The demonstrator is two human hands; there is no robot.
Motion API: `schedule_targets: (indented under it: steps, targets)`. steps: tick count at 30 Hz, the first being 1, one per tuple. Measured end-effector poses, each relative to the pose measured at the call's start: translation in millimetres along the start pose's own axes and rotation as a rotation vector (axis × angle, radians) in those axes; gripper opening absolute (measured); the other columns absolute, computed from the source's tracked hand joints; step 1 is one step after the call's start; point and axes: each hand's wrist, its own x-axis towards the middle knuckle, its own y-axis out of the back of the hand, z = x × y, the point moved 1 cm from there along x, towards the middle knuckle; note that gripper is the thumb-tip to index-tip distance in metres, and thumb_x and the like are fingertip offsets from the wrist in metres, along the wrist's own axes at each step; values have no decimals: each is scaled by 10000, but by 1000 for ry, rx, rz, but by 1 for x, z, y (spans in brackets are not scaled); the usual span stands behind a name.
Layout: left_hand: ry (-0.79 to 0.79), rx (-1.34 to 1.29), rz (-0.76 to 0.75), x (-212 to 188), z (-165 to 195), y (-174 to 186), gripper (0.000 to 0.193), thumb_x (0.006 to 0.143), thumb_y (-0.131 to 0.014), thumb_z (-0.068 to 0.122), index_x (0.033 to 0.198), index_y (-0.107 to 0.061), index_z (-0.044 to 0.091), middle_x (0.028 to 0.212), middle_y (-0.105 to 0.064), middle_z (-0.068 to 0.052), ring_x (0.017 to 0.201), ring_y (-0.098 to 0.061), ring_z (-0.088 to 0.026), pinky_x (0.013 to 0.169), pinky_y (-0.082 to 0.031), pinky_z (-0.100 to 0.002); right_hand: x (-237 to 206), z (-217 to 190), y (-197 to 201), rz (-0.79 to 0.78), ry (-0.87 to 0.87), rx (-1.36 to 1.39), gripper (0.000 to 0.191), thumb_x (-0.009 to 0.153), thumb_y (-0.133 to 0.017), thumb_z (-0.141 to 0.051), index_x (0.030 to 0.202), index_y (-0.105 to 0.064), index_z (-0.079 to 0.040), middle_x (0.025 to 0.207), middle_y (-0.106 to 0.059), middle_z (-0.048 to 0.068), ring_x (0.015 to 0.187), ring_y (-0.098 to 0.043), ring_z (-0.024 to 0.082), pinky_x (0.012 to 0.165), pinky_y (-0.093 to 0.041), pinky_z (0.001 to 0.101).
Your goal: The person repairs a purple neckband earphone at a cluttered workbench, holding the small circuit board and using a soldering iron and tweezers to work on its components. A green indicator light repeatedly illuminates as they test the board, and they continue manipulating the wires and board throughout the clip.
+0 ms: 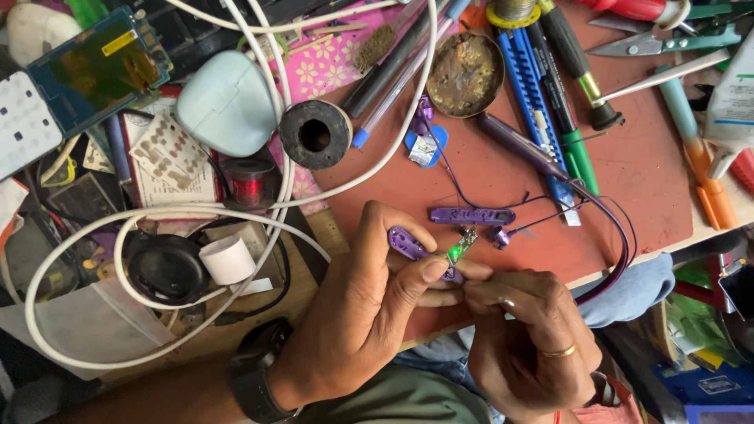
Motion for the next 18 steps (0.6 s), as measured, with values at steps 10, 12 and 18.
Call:
schedule_targets:
  steps: [10,12,18]
  targets:
    - [-23,73,39,-1,-1,-1,177,1127,-480,169,1181,-421,11,1077,-753,-139,1060,-791,-173,852,-662,-276,-1,4,3,-18,56,0,266,733,-665,246,939,-584,98,826,-684,194,735,-713,239,649,-570,310]
    - [-50,116,39,-1,-1,-2,171,1137,-484,160,1177,-413,10,1082,-771,-144,1080,-795,-179,848,-642,-272,-3,4,6,-42,32,1,260,773,-682,237,974,-609,90,878,-692,191,766,-713,224,640,-558,272]
    - [-20,-27,23,-1,0,-3,167,1126,-466,151,1149,-404,-3,1119,-727,-192,1137,-767,-228,908,-699,-330,-1,2,7,-60,34,9,247,763,-662,248,958,-624,101,850,-683,184,730,-692,214,627,-550,271]
